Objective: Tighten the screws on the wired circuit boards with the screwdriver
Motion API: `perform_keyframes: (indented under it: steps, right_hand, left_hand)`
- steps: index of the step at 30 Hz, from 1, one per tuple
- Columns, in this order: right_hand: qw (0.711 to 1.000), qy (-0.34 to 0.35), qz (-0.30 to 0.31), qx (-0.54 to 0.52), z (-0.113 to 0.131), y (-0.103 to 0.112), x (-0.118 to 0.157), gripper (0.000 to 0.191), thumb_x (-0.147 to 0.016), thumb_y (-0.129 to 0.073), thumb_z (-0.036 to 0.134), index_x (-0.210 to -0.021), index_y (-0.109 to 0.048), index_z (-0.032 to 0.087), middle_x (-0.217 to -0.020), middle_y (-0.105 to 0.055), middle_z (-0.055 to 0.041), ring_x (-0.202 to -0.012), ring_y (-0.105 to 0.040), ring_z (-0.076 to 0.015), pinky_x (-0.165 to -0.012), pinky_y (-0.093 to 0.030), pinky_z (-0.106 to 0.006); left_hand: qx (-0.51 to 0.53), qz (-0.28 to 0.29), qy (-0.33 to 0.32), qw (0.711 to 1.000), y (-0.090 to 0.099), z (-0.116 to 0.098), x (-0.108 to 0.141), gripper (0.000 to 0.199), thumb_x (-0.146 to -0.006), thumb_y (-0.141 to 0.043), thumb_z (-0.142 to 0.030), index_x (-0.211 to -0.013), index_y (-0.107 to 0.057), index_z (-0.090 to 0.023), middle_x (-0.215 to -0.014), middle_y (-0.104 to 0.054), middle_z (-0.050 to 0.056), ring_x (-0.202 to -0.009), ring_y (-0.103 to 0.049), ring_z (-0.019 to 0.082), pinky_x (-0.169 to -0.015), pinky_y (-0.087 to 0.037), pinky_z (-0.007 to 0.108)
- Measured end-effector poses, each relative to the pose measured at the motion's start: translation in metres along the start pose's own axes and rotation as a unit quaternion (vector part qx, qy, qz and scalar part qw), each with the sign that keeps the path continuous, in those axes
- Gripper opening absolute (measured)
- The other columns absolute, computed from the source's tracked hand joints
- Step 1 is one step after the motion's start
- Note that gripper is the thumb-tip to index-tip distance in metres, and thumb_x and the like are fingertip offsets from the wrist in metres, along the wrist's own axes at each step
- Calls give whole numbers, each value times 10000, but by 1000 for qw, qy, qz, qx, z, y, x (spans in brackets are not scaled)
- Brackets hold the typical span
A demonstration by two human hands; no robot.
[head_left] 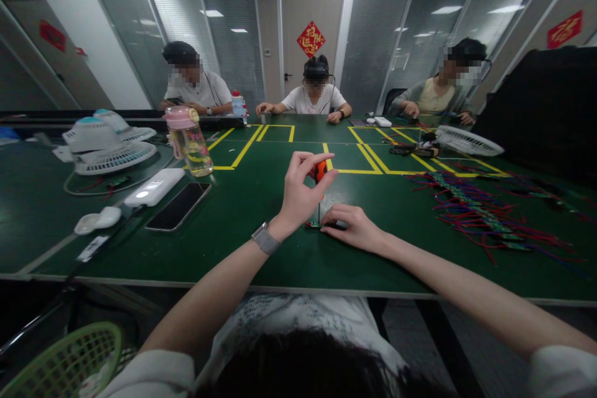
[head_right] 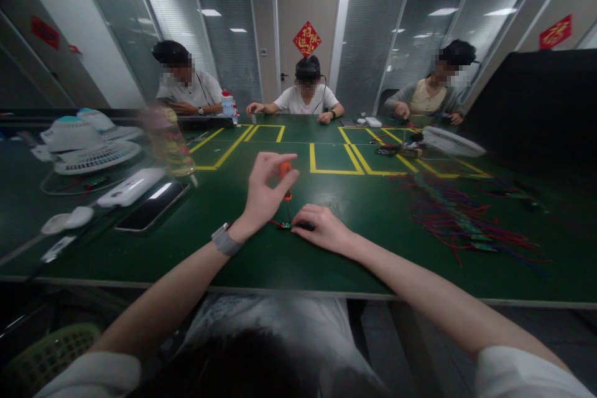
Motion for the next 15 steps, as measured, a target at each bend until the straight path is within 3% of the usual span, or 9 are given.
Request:
perform_keyframes:
  steps: [5,8,12,15]
  right_hand:
    - [1000,20,-5,9,-1,0,-1,175,-913,-563,298,-893,-706,199,-848,-708,-70,-808,-646,-180,-743,-535,-308]
    - [999,34,-16,21,-1,0,0,185,-917,-561,292,-892,-719,199,-848,-718,-76,-799,-649,-182,-723,-538,-311]
    - [998,46,-19,31,-2,-1,1,192,-918,-561,289,-885,-729,202,-846,-719,-82,-784,-650,-184,-701,-539,-315]
    - [998,54,-21,29,-2,-2,1,195,-920,-560,287,-889,-733,202,-840,-717,-84,-775,-649,-184,-692,-538,-318]
  left_hand:
    - [61,27,30,997,-2,4,0,308,-965,-418,-231,-1215,-597,-234,-1144,-634,68,-971,-623,148,-822,-516,277]
    - [63,16,41,997,-2,6,0,280,-938,-495,-242,-1194,-606,-218,-1077,-659,62,-895,-635,139,-778,-520,261]
    - [-1,-9,5,1000,0,3,-1,202,-861,-629,-246,-1059,-668,-229,-947,-592,27,-838,-582,124,-746,-501,240]
    - [-9,6,-2,1000,-1,2,-1,226,-847,-648,-236,-1073,-659,-240,-936,-579,20,-837,-573,124,-744,-499,240]
Point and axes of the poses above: each hand's wrist, its own x-axis away from the middle knuckle, its own y-axis out of the back of the hand, z = x × y, the point moved 3 cm from there along -x, towards the middle knuckle
